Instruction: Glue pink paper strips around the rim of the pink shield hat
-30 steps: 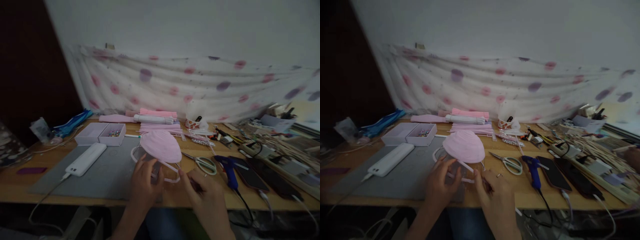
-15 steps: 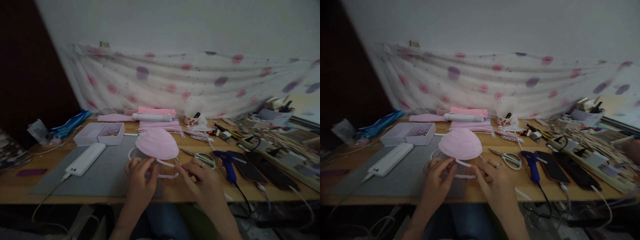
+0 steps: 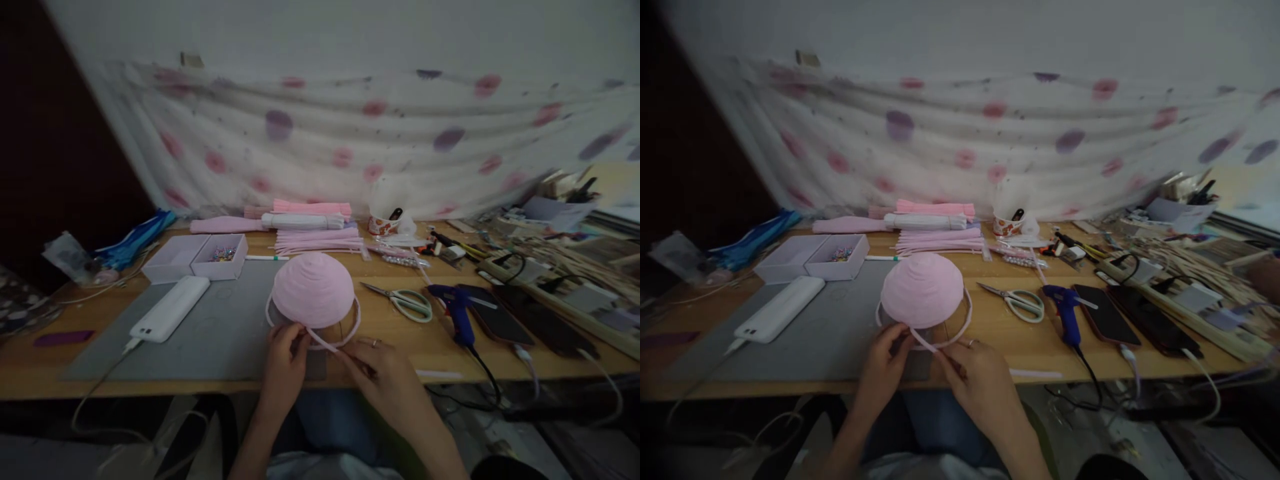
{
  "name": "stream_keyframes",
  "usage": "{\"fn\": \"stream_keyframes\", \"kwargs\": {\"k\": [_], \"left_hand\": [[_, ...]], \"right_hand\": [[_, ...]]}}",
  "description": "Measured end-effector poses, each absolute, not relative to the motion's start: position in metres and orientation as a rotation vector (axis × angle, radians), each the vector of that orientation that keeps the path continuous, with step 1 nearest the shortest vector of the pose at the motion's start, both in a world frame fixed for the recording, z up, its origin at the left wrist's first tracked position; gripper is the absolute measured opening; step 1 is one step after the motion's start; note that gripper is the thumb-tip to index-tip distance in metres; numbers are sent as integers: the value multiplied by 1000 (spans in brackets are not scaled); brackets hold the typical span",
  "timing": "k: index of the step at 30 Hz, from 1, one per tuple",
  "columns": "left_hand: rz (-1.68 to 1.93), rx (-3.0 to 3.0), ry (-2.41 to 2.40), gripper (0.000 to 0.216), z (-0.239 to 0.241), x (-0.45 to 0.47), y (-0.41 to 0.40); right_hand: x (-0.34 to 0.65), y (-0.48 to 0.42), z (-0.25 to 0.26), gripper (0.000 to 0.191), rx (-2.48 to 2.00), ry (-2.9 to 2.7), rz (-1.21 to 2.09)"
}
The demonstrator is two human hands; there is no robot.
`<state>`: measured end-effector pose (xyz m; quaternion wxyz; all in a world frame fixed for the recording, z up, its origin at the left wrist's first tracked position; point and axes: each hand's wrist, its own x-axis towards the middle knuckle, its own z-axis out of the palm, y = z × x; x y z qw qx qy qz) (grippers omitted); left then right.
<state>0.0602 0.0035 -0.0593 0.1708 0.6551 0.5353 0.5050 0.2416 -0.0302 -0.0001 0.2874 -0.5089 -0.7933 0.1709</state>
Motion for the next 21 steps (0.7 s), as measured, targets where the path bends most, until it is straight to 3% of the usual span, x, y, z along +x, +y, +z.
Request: {"fn": "stream_keyframes", "kwargs": {"k": [6, 11, 21], "left_hand": [[1418, 1801, 1516, 18, -66, 61, 3], [1407, 1806, 1478, 20, -65, 64, 1], [1438, 1808, 1446, 14, -60, 67, -3]], "right_hand": [[224, -24, -8, 28, -1384, -2029, 674], [207, -15, -12, 17, -1441, -1985, 542], [209, -24, -16, 22, -1378, -1926, 409]]}}
